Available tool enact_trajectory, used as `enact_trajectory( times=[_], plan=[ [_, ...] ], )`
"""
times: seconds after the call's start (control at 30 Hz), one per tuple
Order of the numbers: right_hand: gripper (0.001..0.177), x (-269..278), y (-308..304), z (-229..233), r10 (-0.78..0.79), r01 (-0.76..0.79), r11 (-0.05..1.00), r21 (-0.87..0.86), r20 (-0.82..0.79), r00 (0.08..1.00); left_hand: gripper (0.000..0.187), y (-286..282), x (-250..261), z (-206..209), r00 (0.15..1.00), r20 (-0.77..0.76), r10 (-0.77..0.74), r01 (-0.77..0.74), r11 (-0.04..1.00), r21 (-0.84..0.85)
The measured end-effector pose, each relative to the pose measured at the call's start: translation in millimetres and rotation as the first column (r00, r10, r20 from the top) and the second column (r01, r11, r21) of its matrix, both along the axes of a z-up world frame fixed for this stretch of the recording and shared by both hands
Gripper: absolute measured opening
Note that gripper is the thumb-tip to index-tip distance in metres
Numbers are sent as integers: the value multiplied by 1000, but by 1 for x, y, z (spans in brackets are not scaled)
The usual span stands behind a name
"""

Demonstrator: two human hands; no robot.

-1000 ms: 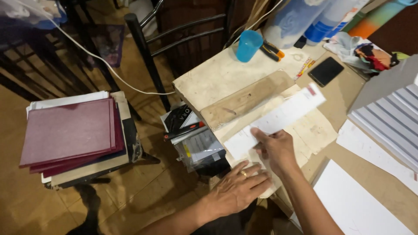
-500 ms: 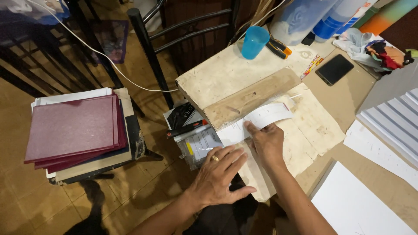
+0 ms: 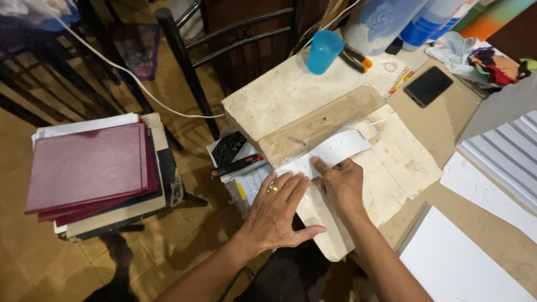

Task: The person applies glue to the spine of a book using a brush, then places small paper strips along the glued edge. They repeat this process on another book, applying glue and attaching paper strips to the spine.

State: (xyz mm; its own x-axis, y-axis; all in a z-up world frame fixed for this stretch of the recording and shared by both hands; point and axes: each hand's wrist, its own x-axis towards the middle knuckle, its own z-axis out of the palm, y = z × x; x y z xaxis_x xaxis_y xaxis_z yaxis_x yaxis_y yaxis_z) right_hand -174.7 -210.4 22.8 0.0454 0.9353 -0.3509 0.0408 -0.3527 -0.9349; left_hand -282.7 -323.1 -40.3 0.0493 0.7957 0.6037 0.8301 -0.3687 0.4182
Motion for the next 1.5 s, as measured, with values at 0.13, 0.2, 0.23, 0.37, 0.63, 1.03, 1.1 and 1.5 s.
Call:
enact_trajectory(
  times=[0.13, 0.2, 0.23, 0.37, 0.63, 1.03, 1.1, 1.5],
  plan=[
    [52, 29, 56, -19, -86, 79, 993, 92, 76, 993, 92, 3, -6, 6, 999, -21, -25, 25, 1000, -15],
    [27, 55, 90, -18, -46, 5, 990, 141, 289, 956, 88, 5, -8, 12, 998, -57, -21, 21, 1000, 2],
    [27, 65, 100, -24, -57, 14, 989, 150, 291, 955, 88, 5, -7, 11, 998, -55, -30, 30, 999, 11],
    [22, 95, 131, -41, -54, -34, 956, 291, 288, 956, 95, 11, -4, 9, 996, -85, -27, 21, 997, -68],
    [18, 72, 114, -6, -65, -65, 968, 241, 495, 867, 101, 12, 1, 10, 987, -161, -12, -26, 973, -228],
    [24, 67, 117, -7, -126, 6, 965, 263, 439, 890, 105, 19, 6, 19, 982, -187, -2, -59, 944, -324],
    [26, 69, 122, -14, -151, 2, 957, 291, 492, 857, 104, 20, 8, 20, 981, -193, 1, -69, 937, -342],
    [35, 135, 144, -24, -290, -241, 780, 577, 676, 678, 103, 37, 17, 18, 971, -229, 75, -133, 960, -246]
  ],
)
